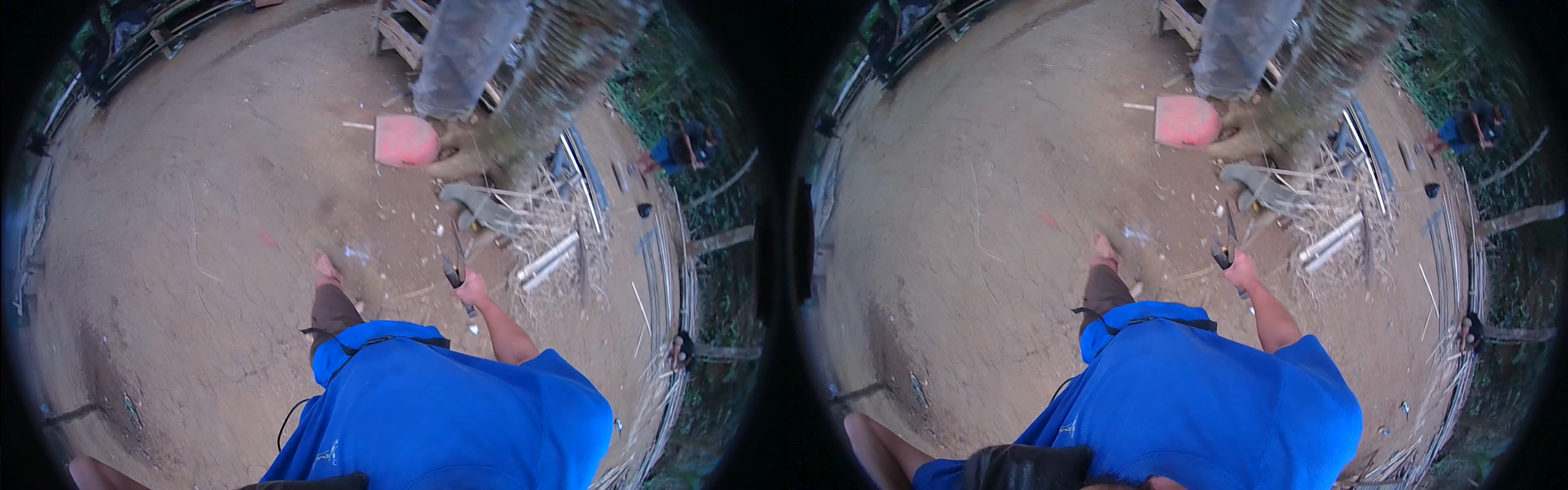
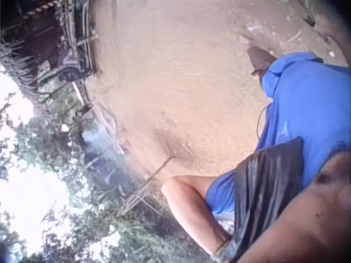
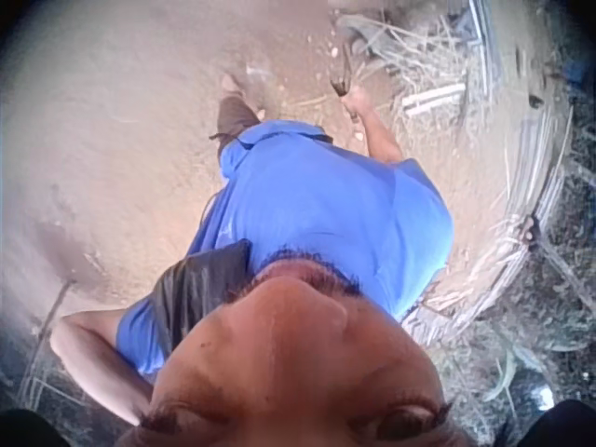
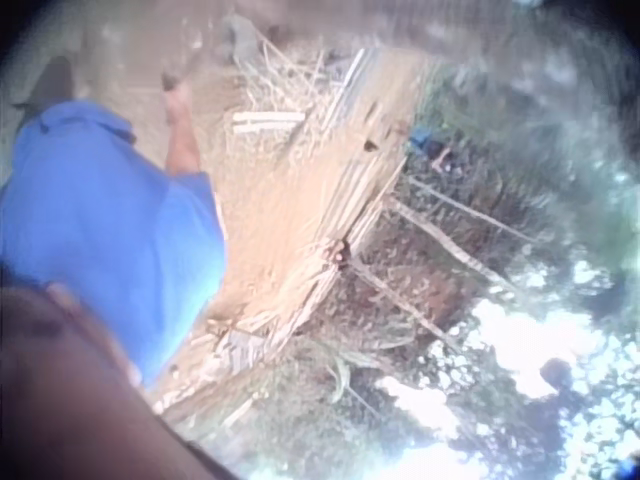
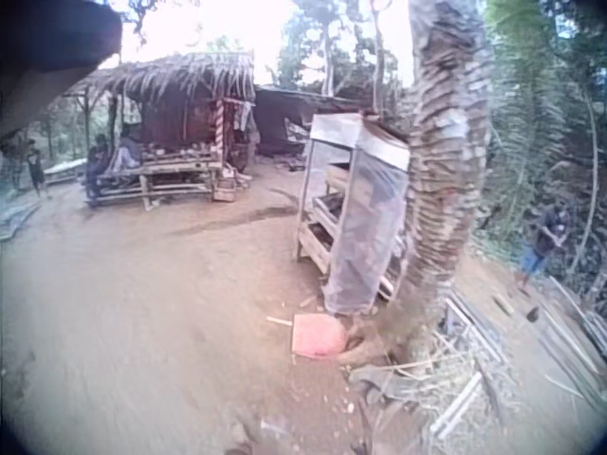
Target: The person sits on the ground and uses a hammer to drive nails into a bamboo mat structure. They then stand up, lift the assembled bamboo mat, and place it on a wooden frame. Finally, they pick up a pair of pliers and a black bag and walk away.
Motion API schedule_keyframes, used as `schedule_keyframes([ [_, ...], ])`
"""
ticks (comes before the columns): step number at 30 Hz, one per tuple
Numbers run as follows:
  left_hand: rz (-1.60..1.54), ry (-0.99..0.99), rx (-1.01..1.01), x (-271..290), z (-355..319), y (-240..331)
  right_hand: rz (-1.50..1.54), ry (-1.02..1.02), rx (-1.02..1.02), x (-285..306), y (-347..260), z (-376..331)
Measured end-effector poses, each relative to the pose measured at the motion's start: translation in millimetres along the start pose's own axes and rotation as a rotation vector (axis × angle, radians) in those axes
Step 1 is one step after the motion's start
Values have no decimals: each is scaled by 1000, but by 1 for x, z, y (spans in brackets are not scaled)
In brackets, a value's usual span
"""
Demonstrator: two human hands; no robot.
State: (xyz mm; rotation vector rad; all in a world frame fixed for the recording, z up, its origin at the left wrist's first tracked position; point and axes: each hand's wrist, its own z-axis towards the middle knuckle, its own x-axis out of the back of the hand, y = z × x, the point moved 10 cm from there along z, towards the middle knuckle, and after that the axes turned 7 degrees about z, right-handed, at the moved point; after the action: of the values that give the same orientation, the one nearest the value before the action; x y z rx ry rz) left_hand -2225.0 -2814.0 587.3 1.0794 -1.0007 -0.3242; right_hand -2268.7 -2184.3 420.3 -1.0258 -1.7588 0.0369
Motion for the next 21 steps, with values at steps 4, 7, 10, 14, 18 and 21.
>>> schedule_keyframes([
  [4, -2, 38, 78, -102, 119, -3, -2, 69, 67, 7, -135, 148],
  [7, 18, 63, 117, -162, 228, 24, -72, -23, -23, 11, -203, 220],
  [10, 16, 125, 19, -218, 362, 104, -138, -66, -159, 21, -261, 296],
  [14, -33, 331, -299, -266, 560, 261, -211, -101, -285, 30, -343, 392],
  [18, -92, 692, -769, -263, 708, 433, 114, -70, -88, 10, -399, 524],
  [21, -40, 919, -1152, -261, 785, 571, 48, -232, -323, 18, -463, 679],
])
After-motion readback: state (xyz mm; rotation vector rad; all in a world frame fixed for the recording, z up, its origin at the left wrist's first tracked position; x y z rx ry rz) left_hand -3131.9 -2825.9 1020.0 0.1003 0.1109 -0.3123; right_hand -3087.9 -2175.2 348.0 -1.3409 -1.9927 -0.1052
